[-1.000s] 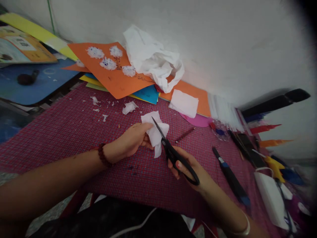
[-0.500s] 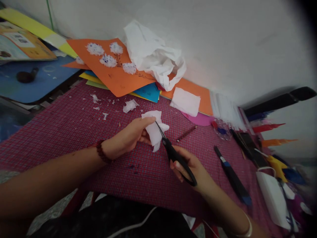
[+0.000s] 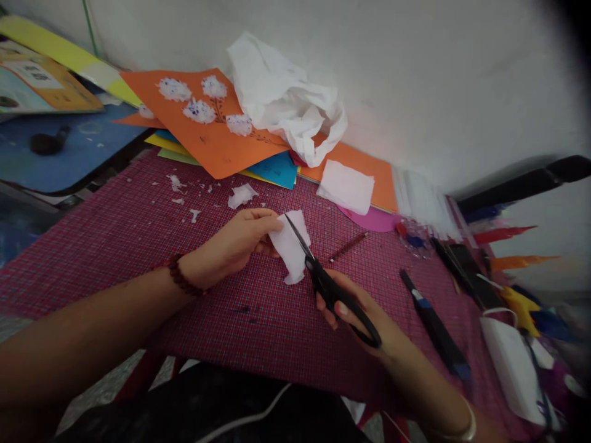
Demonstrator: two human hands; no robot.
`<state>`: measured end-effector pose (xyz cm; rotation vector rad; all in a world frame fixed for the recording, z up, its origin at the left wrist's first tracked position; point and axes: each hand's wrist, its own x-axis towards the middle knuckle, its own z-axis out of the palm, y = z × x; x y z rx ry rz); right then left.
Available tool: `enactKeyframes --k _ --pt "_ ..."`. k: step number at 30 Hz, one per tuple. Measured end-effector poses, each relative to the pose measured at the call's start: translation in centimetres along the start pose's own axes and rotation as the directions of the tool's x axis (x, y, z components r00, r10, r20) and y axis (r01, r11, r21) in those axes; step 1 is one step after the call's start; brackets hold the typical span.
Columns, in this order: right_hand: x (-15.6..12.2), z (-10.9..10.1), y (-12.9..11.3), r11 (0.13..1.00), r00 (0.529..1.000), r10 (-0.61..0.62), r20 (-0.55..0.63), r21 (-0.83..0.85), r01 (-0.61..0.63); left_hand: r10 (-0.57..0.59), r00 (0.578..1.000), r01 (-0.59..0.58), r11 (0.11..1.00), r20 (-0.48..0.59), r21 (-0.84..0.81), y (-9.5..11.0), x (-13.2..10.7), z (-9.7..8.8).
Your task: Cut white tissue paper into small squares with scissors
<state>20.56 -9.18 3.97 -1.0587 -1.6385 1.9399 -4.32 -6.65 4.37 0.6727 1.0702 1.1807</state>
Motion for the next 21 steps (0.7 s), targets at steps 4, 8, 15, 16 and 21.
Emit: enactKeyframes --k 4,8,15,16,21 --pt "0.2 -0.1 0.3 1.000 1.000 -0.007 0.011 0.012 0.007 -0.029 0.999 0.028 0.998 0.019 0.050 -0.1 -0.4 0.4" --pt "0.4 -0.2 0.3 1.000 0.999 -0.019 0.029 0.010 0.019 -0.017 0.998 0.013 0.998 0.059 0.061 -0.3 -0.5 0.4" --pt "0.6 -0.4 -0.1 0.999 0.999 -0.018 0.034 -0.026 0.019 -0.044 0.998 0.040 0.994 0.041 0.098 -0.3 -0.2 0.2" --pt "0.7 -0.4 0.0 1.000 0.999 -0.018 0.038 -0.016 0.019 -0.046 0.998 0.042 0.994 0.037 0.102 -0.2 -0.2 0.2" --pt "0.9 -0.6 0.9 0.999 1.000 0.014 0.025 0.050 -0.016 -0.049 0.998 0.046 0.992 0.030 0.114 0.1 -0.3 0.2"
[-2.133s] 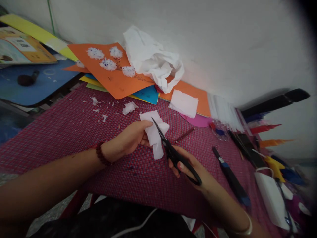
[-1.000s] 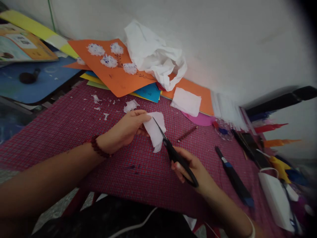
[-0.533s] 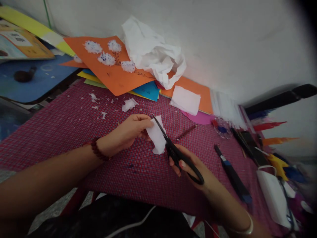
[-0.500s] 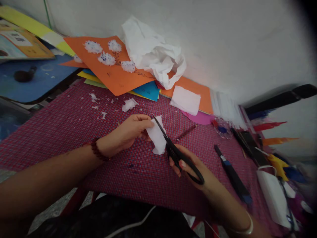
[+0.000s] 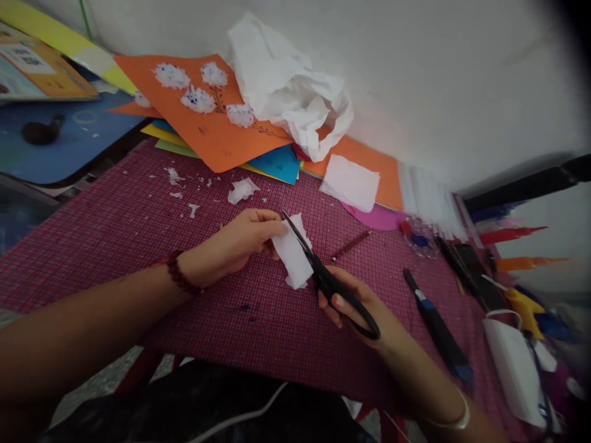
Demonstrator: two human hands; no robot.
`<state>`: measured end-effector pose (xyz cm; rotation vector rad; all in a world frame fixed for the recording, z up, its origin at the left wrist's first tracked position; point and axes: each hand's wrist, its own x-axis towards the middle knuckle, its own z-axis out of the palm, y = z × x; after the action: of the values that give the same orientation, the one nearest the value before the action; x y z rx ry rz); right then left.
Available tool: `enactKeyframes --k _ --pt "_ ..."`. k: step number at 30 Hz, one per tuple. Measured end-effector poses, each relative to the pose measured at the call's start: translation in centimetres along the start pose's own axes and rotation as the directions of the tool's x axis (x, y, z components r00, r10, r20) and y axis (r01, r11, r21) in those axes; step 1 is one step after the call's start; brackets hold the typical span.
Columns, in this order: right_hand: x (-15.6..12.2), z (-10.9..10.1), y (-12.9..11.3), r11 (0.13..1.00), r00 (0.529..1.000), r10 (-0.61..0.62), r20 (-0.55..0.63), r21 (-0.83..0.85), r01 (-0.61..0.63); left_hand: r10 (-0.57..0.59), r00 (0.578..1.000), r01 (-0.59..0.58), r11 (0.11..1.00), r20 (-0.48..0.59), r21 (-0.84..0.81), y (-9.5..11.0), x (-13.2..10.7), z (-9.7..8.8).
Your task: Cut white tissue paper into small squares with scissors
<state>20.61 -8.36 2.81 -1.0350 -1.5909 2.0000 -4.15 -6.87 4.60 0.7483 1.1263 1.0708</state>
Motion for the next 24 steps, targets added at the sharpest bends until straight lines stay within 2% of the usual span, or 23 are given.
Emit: enactKeyframes --k 8,12,15,19,24 --pt "0.2 -0.3 0.6 0.999 0.999 0.047 -0.014 0.008 -0.047 0.013 1.000 -0.013 1.000 0.020 0.026 -0.1 0.1 -0.2" --pt "-0.3 -0.5 -0.8 0.995 0.998 -0.064 -0.024 -0.076 0.062 0.073 0.997 -0.074 0.997 0.039 0.031 0.0 0.0 -0.4" --pt "-1.6 -1.5 -2.0 0.968 0.989 -0.128 -0.069 -0.225 0.109 0.122 0.993 -0.122 0.992 0.001 0.021 0.4 -0.1 -0.4" --pt "-4.6 -3.7 -1.9 0.877 0.969 -0.144 -0.199 -0.479 0.032 0.183 0.981 -0.182 0.983 -0.060 0.013 0.9 0.0 -0.5" --pt "-9.0 -6.2 1.2 0.738 0.918 -0.156 -0.364 -0.661 -0.137 0.335 0.932 -0.342 0.939 -0.138 -0.033 1.5 -0.2 -0.7"
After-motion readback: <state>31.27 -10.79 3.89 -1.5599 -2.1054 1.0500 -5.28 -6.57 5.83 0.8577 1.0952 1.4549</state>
